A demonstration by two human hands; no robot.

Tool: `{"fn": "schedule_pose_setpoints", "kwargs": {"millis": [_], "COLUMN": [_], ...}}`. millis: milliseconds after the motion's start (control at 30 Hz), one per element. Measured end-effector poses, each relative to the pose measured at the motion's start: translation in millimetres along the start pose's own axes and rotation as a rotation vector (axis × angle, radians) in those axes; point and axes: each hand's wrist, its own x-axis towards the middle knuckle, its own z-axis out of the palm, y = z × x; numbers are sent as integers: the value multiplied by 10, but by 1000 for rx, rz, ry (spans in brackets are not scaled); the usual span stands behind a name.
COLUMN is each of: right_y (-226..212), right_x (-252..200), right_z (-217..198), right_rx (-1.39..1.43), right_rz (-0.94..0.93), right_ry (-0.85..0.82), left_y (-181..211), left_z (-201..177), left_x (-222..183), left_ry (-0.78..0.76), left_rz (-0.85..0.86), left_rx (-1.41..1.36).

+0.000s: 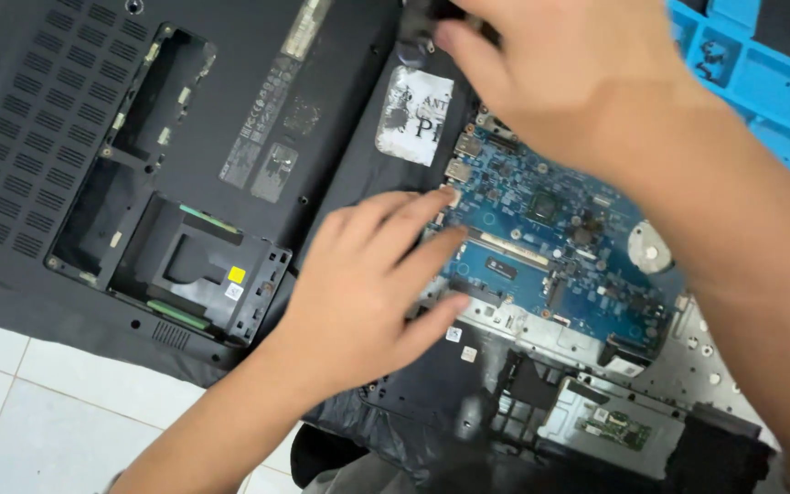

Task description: The person works on a disassembled Acer laptop on a repair mat, using a screwdriver on the chassis and lifting out the motherboard. They set the motherboard aside, handle the hard drive assembly and cables, then reposition components and close the laptop screen assembly.

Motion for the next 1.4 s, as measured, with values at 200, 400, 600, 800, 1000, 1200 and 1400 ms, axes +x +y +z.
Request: {"fn": "schedule_pose_setpoints", "kwargs": {"millis": [200, 400, 600, 800, 1000, 1200, 1400], "right_y": [-507, -674, -802, -896, -1071, -1073, -942], "right_x": [-734, -1984, -2655, -2642, -2263, -2347, -2505], "right_z": [-786, -944, -923, -911, -855, -769, -894], "right_rx": [19, 57, 161, 144, 209, 228, -30], "right_rz": [-37, -51, 172, 172, 32, 130, 319], "right_ry": [16, -274, -307, -177, 106, 18, -38], "left_y": [-8, 178, 662, 836, 1030, 911, 729], "left_z": [-86, -127, 22, 169, 383, 314, -55], "left_x": [-93, -8, 58, 17, -134, -201, -397], "left_ry": [362, 418, 92, -97, -77, -21, -200], "left_rz": [-27, 35, 327, 312, -104, -186, -178], "left_rx": [-144, -131, -81, -68, -620, -687, -544]}}
